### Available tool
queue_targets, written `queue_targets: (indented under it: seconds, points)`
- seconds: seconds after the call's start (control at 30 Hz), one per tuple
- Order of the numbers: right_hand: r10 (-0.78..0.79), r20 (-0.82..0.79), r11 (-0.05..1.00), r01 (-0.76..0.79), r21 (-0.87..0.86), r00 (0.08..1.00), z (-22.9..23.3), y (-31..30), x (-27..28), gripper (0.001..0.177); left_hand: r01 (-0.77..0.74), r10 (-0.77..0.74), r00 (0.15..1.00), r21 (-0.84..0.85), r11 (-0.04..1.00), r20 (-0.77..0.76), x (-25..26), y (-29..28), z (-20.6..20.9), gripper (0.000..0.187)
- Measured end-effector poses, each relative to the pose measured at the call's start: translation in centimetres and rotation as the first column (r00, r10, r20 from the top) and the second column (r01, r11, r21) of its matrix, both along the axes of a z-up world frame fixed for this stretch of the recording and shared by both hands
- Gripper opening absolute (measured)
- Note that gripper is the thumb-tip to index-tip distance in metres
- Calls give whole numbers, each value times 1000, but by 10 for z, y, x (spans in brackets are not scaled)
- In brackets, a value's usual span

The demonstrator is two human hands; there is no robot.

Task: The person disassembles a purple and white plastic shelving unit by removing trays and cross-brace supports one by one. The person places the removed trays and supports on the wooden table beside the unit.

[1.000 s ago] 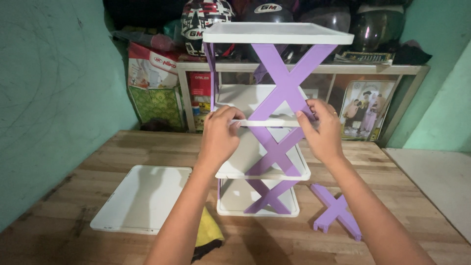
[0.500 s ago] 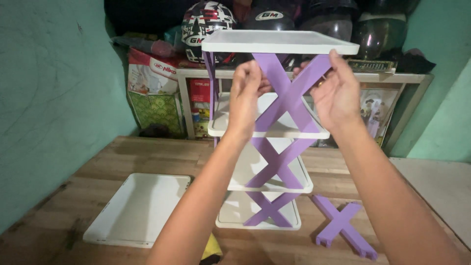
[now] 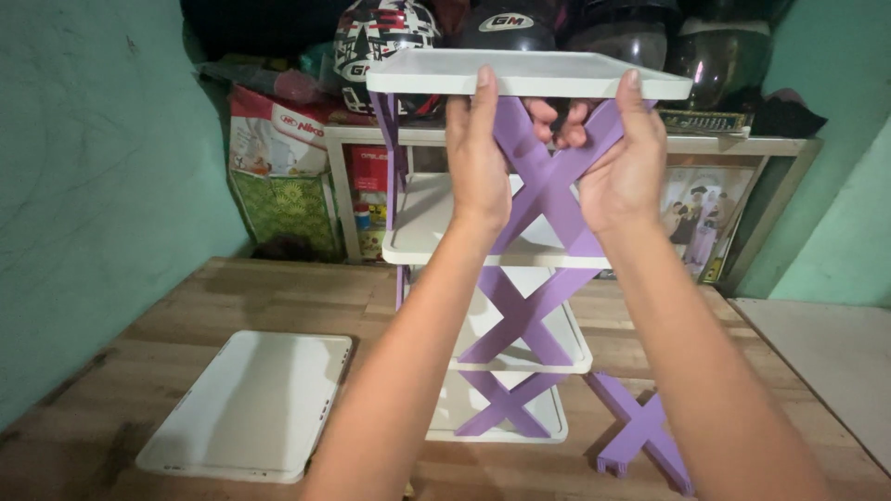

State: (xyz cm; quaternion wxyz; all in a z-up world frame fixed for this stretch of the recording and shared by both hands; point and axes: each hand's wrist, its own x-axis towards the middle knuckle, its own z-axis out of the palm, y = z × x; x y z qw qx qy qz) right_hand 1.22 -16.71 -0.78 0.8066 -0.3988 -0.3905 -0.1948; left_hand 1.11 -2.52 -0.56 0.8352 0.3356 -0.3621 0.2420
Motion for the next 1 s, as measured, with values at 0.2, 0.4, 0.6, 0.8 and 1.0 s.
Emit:
queue_targets:
  seconds: [0.2, 0.4, 0.6, 0.8, 1.0]
  points:
    - [-53, 81, 997, 48, 60, 995, -6, 11, 2, 42, 84, -71, 990, -112, 990, 119, 8, -15, -6, 35]
    - [-118, 75, 990, 111, 91, 990, -7, 14, 9, 40, -98, 108, 990, -101, 990, 96, 3, -22, -7, 38]
    - [-76, 95, 994, 68, 83, 993, -10, 11, 13, 38, -132, 141, 985, -93, 987, 99, 0, -22, -8, 40]
    - [-35, 80, 994, 26, 108, 996, -10, 11, 16, 39, -146, 155, 983, -95, 985, 96, 2, -22, -7, 41]
    - [-93, 74, 990, 84, 111, 993, -10, 11, 18, 42, -115, 125, 987, -107, 988, 102, 4, -23, -6, 41]
